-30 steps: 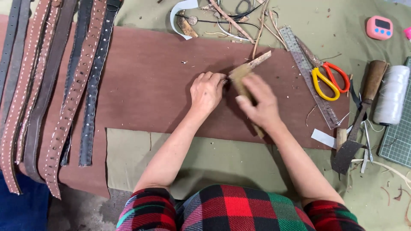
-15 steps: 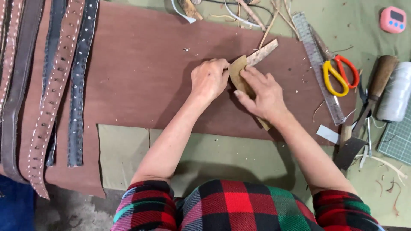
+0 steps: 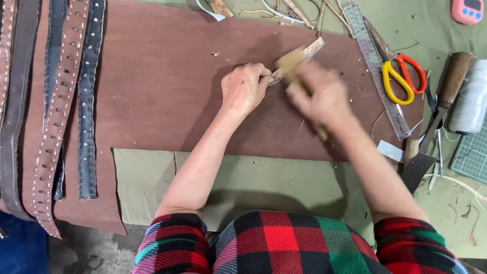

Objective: Sanding the edges of a small leather component to smooth them before assembly.

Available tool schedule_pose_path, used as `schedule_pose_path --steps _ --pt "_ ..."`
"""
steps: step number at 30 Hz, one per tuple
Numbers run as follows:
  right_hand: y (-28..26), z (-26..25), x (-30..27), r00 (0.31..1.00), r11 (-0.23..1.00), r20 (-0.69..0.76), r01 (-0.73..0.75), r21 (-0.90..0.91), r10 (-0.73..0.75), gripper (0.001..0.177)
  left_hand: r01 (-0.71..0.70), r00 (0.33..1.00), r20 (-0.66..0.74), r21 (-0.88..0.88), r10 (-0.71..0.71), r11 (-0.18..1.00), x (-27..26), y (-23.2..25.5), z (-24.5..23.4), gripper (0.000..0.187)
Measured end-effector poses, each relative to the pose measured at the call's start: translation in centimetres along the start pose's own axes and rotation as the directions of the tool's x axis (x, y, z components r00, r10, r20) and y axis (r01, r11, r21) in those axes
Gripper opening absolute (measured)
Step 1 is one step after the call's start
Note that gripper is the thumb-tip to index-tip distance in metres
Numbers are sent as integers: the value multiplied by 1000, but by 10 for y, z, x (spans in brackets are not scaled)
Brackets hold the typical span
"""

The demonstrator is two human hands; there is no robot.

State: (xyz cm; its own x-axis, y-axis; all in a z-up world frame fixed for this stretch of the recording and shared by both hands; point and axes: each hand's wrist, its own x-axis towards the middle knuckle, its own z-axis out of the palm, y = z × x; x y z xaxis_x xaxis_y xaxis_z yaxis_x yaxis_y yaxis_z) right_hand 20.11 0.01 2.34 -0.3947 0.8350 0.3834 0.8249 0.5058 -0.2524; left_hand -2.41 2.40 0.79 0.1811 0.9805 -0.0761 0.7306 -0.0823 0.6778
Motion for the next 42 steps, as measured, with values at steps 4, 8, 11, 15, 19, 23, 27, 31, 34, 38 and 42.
schedule_pose_path --steps 4,8,11,15,19,23,27,31,34,38,42 --pt "36 -18 10 980 977 133 -163 139 145 50 -11 996 -93 23 13 1000 5 -5 9 18" --pt "-16 -17 3 996 979 88 -3 202 -16 47 4 999 -39 40 -3 999 5 -1 4 13" --pt "-18 -6 -2 994 983 78 63 171 -77 49 -1 999 -32 54 3 999 3 -4 8 11" --pt "63 7 11 977 980 80 -197 -13 197 54 13 999 -30 31 -12 999 4 2 1 18" --pt "20 -17 12 983 988 110 -151 45 145 55 28 999 -22 -2 -28 1000 1 2 2 23" --pt "-30 -11 10 993 978 39 106 180 -115 43 57 998 13 47 -58 997 5 1 0 16" --pt "31 0 27 999 993 -36 27 -116 -31 34 41 999 -1 9 -41 999 5 3 -2 20" --pt "31 -4 22 992 994 66 -106 32 103 51 45 999 5 -34 -45 998 1 5 -14 19" --pt "-9 9 7 997 999 -71 37 32 -34 42 47 997 59 -26 -46 999 4 1 -14 14" --pt "8 21 2 999 1000 -38 0 26 1 44 37 999 40 11 -37 999 3 7 -16 13" --pt "87 21 11 970 968 64 -238 77 233 50 65 994 86 -20 -63 998 0 7 -17 15"
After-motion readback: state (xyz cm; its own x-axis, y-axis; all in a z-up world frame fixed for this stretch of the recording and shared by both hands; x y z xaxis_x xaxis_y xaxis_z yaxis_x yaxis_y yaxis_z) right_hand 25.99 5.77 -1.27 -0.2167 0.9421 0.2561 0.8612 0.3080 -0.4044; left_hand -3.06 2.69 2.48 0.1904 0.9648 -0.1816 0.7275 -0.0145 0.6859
